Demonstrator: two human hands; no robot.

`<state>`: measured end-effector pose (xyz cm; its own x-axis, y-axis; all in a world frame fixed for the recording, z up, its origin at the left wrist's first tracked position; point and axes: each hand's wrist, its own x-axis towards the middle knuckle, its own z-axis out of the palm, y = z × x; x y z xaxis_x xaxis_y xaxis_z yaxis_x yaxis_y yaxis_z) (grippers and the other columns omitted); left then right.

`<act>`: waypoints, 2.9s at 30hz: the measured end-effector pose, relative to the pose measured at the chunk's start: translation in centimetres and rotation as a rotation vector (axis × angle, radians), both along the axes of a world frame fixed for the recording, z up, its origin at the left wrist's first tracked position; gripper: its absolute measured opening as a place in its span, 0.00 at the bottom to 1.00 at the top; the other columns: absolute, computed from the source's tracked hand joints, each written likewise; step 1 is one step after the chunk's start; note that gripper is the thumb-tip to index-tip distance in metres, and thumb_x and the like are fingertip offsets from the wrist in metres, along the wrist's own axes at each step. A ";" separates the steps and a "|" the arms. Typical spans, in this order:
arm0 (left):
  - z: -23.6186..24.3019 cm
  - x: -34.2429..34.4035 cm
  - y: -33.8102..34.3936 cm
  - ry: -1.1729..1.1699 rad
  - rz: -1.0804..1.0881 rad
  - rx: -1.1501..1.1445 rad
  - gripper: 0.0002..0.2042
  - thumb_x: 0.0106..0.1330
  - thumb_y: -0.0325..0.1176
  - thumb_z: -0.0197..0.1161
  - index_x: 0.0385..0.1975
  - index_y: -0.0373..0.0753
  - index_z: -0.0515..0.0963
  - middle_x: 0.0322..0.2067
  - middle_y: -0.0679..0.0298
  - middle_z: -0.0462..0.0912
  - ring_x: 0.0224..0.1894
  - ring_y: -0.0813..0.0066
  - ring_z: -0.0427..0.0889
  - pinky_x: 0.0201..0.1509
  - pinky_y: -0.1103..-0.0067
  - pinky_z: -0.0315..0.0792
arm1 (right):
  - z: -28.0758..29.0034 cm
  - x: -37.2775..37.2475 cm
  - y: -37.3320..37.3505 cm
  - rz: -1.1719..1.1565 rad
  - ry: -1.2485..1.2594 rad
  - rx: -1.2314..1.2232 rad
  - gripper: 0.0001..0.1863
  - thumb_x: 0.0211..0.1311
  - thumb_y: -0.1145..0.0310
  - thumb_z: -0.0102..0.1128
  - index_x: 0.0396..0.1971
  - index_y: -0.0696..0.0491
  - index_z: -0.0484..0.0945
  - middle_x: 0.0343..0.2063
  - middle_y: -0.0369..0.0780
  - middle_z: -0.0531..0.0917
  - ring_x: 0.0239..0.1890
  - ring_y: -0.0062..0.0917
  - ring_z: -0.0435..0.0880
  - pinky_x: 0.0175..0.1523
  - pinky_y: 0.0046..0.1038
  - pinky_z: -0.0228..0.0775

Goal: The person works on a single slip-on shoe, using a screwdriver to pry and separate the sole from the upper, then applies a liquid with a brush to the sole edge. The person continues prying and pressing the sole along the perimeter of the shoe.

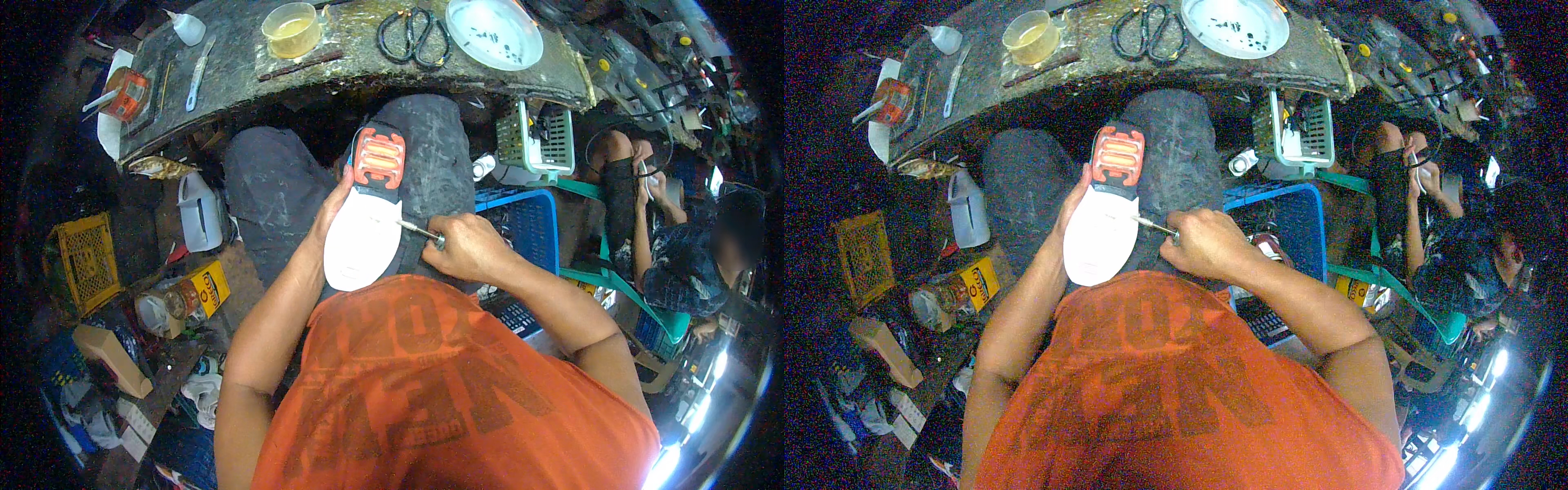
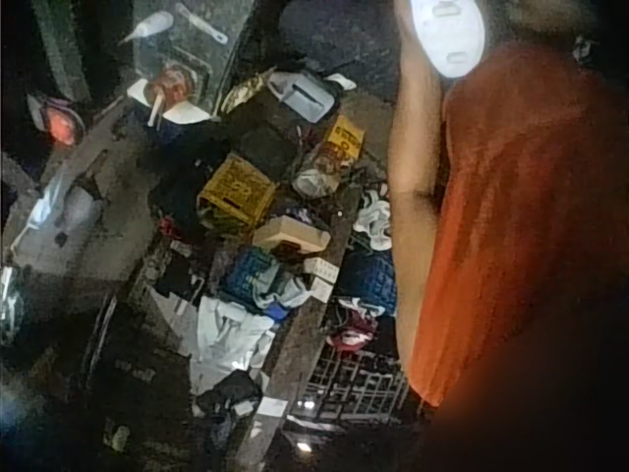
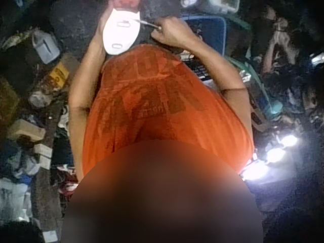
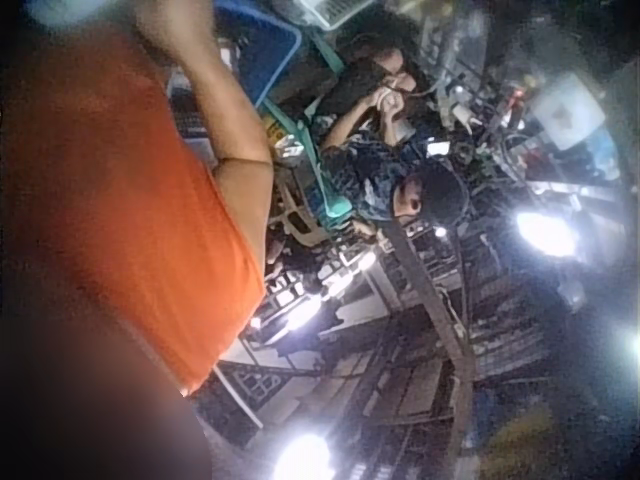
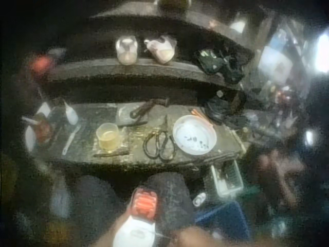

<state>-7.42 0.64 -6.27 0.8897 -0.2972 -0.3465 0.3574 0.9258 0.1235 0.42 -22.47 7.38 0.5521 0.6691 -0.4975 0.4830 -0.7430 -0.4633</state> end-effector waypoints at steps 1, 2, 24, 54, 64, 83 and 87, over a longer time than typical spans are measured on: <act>0.0 0.0 0.0 0.008 -0.001 -0.003 0.33 0.79 0.62 0.52 0.69 0.40 0.71 0.52 0.54 0.86 0.47 0.60 0.90 0.51 0.63 0.87 | 0.0 0.0 0.0 0.000 -0.003 0.006 0.17 0.59 0.58 0.62 0.35 0.59 0.85 0.30 0.58 0.87 0.37 0.57 0.88 0.48 0.54 0.82; -0.1 0.0 0.1 0.027 -0.003 0.006 0.33 0.79 0.62 0.52 0.69 0.40 0.71 0.52 0.54 0.86 0.47 0.59 0.90 0.51 0.63 0.87 | 0.0 0.0 0.0 -0.002 -0.016 0.017 0.17 0.59 0.58 0.62 0.35 0.59 0.85 0.30 0.58 0.87 0.36 0.57 0.88 0.48 0.54 0.82; 0.4 0.1 -0.2 0.021 -0.016 0.047 0.32 0.79 0.62 0.51 0.69 0.41 0.71 0.52 0.56 0.86 0.48 0.61 0.90 0.52 0.63 0.87 | -0.4 -0.1 0.1 0.045 -0.030 0.066 0.16 0.56 0.61 0.64 0.35 0.59 0.86 0.28 0.57 0.87 0.35 0.55 0.88 0.46 0.51 0.82; 0.1 0.4 -0.3 -0.010 -0.037 0.197 0.32 0.77 0.63 0.55 0.67 0.43 0.73 0.52 0.60 0.86 0.48 0.66 0.89 0.52 0.68 0.85 | -0.5 -0.2 1.1 0.027 -0.081 0.052 0.16 0.57 0.61 0.63 0.33 0.60 0.85 0.27 0.59 0.86 0.35 0.55 0.88 0.46 0.51 0.81; 1.4 0.3 -0.5 0.047 -0.044 0.236 0.31 0.78 0.63 0.54 0.66 0.42 0.74 0.50 0.59 0.87 0.46 0.66 0.90 0.48 0.69 0.86 | -0.2 -0.2 1.2 0.047 -0.077 0.058 0.15 0.56 0.61 0.64 0.33 0.59 0.86 0.28 0.58 0.86 0.35 0.55 0.88 0.46 0.52 0.81; 0.0 0.5 -0.1 -0.023 -0.055 0.171 0.29 0.79 0.61 0.52 0.67 0.45 0.73 0.53 0.60 0.86 0.51 0.67 0.89 0.53 0.67 0.86 | -0.1 1.4 2.5 0.173 -0.153 0.086 0.14 0.56 0.61 0.62 0.30 0.59 0.83 0.26 0.56 0.86 0.32 0.55 0.88 0.43 0.52 0.81; 0.0 0.5 -0.3 -0.003 -0.061 0.253 0.29 0.80 0.61 0.51 0.67 0.46 0.73 0.54 0.61 0.86 0.50 0.67 0.90 0.53 0.67 0.86 | -0.2 1.4 2.6 0.189 -0.171 0.107 0.14 0.56 0.62 0.62 0.30 0.59 0.83 0.26 0.56 0.86 0.32 0.54 0.88 0.42 0.52 0.81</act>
<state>-6.92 0.30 -6.26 0.8738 -0.2546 -0.4143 0.4112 0.8417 0.3499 1.83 -19.83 7.23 0.4823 0.8119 -0.3289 0.6861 -0.5835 -0.4344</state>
